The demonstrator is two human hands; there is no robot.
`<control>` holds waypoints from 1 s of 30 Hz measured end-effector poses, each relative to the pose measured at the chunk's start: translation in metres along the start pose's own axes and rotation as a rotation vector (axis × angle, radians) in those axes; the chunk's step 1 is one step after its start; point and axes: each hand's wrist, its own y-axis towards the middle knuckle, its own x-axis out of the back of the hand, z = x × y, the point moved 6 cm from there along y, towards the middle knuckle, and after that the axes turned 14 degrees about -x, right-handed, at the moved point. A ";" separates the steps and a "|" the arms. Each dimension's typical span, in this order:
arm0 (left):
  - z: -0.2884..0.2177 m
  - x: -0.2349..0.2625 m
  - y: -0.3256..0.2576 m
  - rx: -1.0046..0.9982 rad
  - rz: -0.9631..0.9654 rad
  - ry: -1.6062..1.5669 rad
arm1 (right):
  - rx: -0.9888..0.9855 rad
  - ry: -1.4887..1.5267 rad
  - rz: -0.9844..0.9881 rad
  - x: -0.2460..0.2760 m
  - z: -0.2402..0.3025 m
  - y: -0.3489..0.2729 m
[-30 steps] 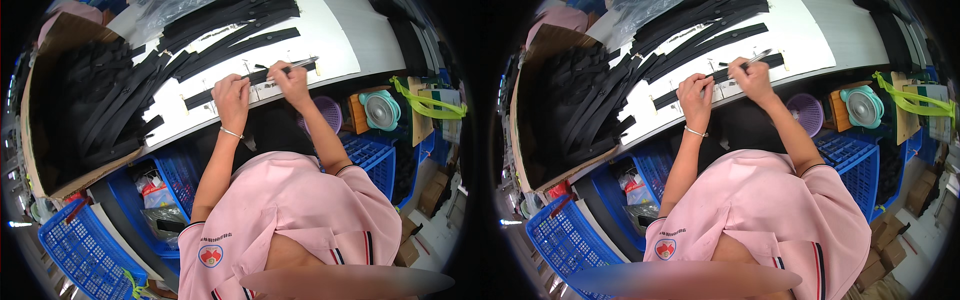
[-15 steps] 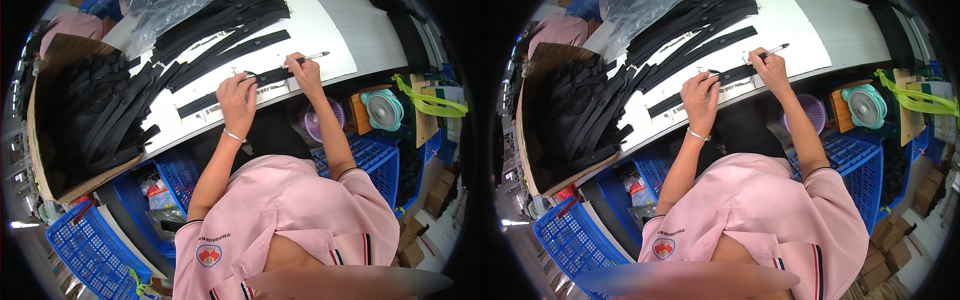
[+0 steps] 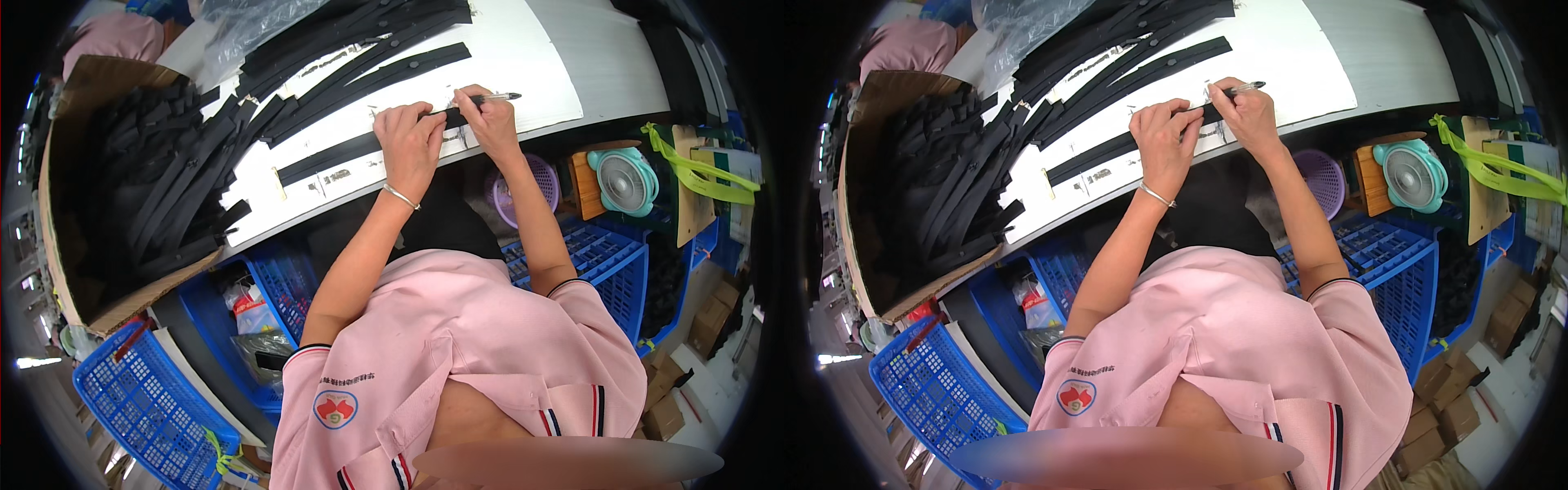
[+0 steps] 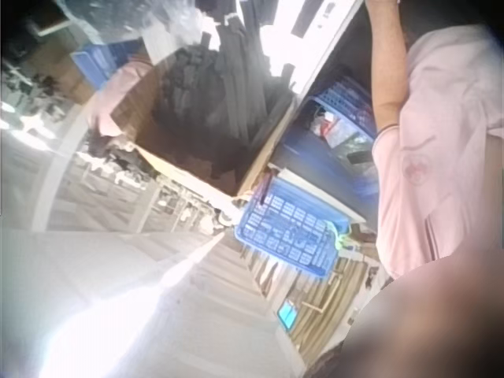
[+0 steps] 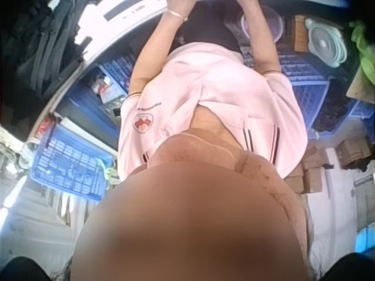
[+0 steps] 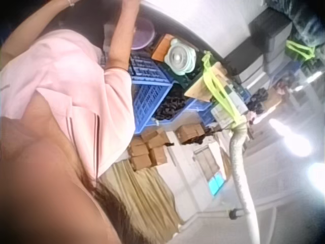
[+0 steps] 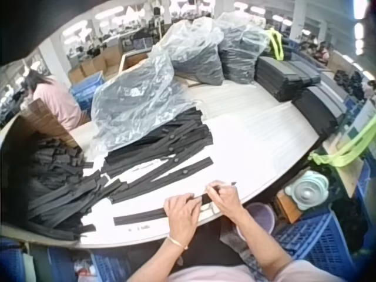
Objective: The recorder uses a pen and a guide on a table to mark specific points on black zippers.
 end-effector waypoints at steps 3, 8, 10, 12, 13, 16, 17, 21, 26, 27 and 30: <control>0.001 0.001 -0.001 0.015 0.001 0.003 | -0.175 0.141 0.099 0.001 -0.009 -0.001; 0.002 -0.001 -0.002 0.015 -0.013 -0.006 | -0.088 0.067 0.143 0.001 -0.008 -0.002; 0.002 0.000 -0.003 0.019 -0.021 -0.008 | -0.082 0.062 0.153 0.000 -0.008 -0.002; 0.002 0.000 -0.003 0.022 -0.015 -0.019 | -0.077 0.009 0.154 0.000 -0.006 -0.003; 0.002 0.000 -0.003 0.026 -0.019 -0.016 | -0.073 0.008 0.160 0.000 -0.006 -0.003; 0.003 -0.001 -0.003 0.031 -0.029 -0.018 | -0.046 0.009 0.147 0.001 -0.007 -0.003; 0.003 -0.001 -0.004 0.028 -0.031 -0.019 | -0.051 0.009 0.153 0.000 -0.008 -0.003; 0.005 -0.001 -0.006 0.042 -0.008 -0.020 | -0.056 -0.024 0.199 -0.004 -0.009 -0.002; -0.014 0.012 -0.017 0.047 0.087 0.081 | -0.193 0.202 0.152 0.007 -0.011 -0.006; -0.016 0.012 -0.023 0.071 0.111 0.098 | -0.202 0.173 0.120 0.011 -0.015 -0.007; -0.013 0.006 -0.031 0.102 0.173 0.098 | -0.216 0.303 -0.023 0.017 -0.015 -0.012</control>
